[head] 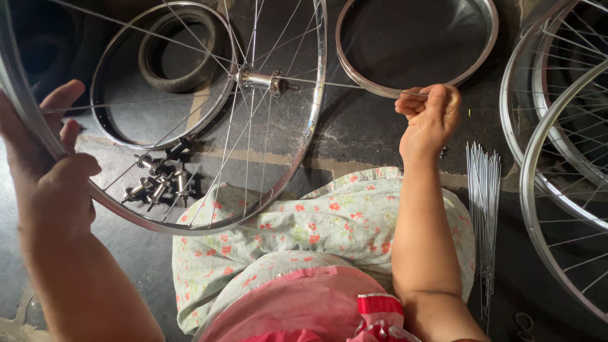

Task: The person is assembling a bicycle wheel by inserting spokes into the rim and hub. They repeatedly pick up spokes, thread them through the rim holes, and secure them to the hub, working methodically around the wheel.

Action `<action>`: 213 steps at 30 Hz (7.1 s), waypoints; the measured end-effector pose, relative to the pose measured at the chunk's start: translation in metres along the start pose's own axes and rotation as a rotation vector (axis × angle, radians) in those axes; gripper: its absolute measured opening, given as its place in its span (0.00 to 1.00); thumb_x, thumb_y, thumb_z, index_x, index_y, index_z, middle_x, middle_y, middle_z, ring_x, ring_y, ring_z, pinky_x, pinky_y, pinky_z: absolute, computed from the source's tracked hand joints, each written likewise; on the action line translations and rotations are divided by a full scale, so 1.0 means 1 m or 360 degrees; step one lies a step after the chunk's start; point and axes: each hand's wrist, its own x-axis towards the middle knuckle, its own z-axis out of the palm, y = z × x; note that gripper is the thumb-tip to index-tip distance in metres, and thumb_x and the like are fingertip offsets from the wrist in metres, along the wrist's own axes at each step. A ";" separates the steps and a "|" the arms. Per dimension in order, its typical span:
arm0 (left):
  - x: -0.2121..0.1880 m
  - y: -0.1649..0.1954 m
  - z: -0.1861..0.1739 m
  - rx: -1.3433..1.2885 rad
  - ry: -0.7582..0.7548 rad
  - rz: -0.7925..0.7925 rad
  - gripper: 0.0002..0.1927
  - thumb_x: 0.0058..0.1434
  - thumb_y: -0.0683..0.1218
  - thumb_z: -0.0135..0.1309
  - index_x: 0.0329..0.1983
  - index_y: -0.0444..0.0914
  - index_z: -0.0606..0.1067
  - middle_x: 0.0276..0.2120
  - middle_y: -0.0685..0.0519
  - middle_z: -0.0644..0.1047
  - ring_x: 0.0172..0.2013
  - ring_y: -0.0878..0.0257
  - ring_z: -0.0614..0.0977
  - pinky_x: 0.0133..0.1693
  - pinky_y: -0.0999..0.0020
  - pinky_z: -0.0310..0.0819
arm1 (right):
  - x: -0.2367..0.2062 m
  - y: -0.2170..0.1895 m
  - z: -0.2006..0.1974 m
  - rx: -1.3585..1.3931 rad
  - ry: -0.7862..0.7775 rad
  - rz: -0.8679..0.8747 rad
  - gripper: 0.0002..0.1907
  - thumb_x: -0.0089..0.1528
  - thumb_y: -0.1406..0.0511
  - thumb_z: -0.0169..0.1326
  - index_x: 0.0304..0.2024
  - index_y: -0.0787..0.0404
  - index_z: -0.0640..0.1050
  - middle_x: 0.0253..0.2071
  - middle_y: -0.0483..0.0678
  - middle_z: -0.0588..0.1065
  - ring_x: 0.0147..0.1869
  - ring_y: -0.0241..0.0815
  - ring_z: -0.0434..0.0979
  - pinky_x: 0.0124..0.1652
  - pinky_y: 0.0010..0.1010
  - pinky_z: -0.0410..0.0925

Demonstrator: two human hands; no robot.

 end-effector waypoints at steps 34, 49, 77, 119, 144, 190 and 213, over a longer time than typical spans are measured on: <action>-0.029 0.022 0.023 -0.0352 -0.0078 0.0112 0.56 0.45 0.35 0.48 0.81 0.46 0.48 0.66 0.46 0.68 0.76 0.53 0.64 0.76 0.48 0.46 | -0.008 0.031 0.039 0.0401 -0.0215 0.0503 0.08 0.75 0.60 0.48 0.49 0.56 0.71 0.42 0.51 0.79 0.44 0.41 0.80 0.47 0.32 0.75; -0.047 0.052 0.050 -0.0970 -0.0100 0.0103 0.56 0.52 0.35 0.57 0.82 0.51 0.46 0.70 0.46 0.65 0.77 0.56 0.61 0.77 0.54 0.53 | -0.046 0.073 0.115 0.0548 -0.0674 0.0977 0.07 0.69 0.60 0.52 0.47 0.51 0.70 0.63 0.43 0.73 0.63 0.36 0.75 0.61 0.38 0.68; 0.107 -0.153 0.133 -0.1804 0.0700 -0.0879 0.06 0.67 0.44 0.60 0.43 0.41 0.75 0.35 0.54 0.81 0.37 0.65 0.82 0.41 0.72 0.80 | -0.034 0.062 0.093 0.0510 -0.0684 0.0849 0.13 0.72 0.64 0.51 0.59 0.54 0.69 0.65 0.46 0.70 0.61 0.39 0.74 0.59 0.36 0.70; 0.142 -0.013 0.102 -0.1620 -0.0218 0.0089 0.12 0.70 0.50 0.49 0.54 0.44 0.74 0.51 0.54 0.81 0.55 0.63 0.83 0.57 0.65 0.78 | -0.043 0.076 0.097 0.0393 -0.0872 0.0875 0.10 0.73 0.70 0.46 0.53 0.60 0.76 0.71 0.49 0.67 0.68 0.42 0.73 0.64 0.40 0.70; -0.057 0.026 -0.035 -0.1101 -0.0716 0.0166 0.30 0.50 0.38 0.53 0.59 0.33 0.70 0.55 0.45 0.76 0.57 0.56 0.75 0.64 0.55 0.63 | -0.119 0.013 0.227 -0.1711 -0.1412 -0.1154 0.11 0.70 0.71 0.54 0.56 0.62 0.77 0.46 0.51 0.80 0.54 0.51 0.80 0.56 0.42 0.72; -0.060 -0.015 -0.010 -0.1329 -0.0772 -0.0022 0.39 0.53 0.29 0.43 0.73 0.26 0.62 0.66 0.35 0.71 0.67 0.51 0.73 0.72 0.58 0.63 | -0.028 0.041 -0.066 -0.3623 -0.1127 0.1145 0.18 0.59 0.61 0.65 0.50 0.62 0.85 0.56 0.57 0.79 0.62 0.57 0.78 0.55 0.47 0.72; -0.093 0.012 -0.005 -0.0901 -0.0494 0.0118 0.22 0.52 0.33 0.50 0.52 0.34 0.71 0.44 0.53 0.75 0.47 0.65 0.76 0.53 0.70 0.72 | -0.297 -0.064 0.070 -0.0814 -0.0872 0.0762 0.07 0.67 0.67 0.57 0.47 0.59 0.79 0.47 0.47 0.77 0.49 0.38 0.75 0.52 0.30 0.69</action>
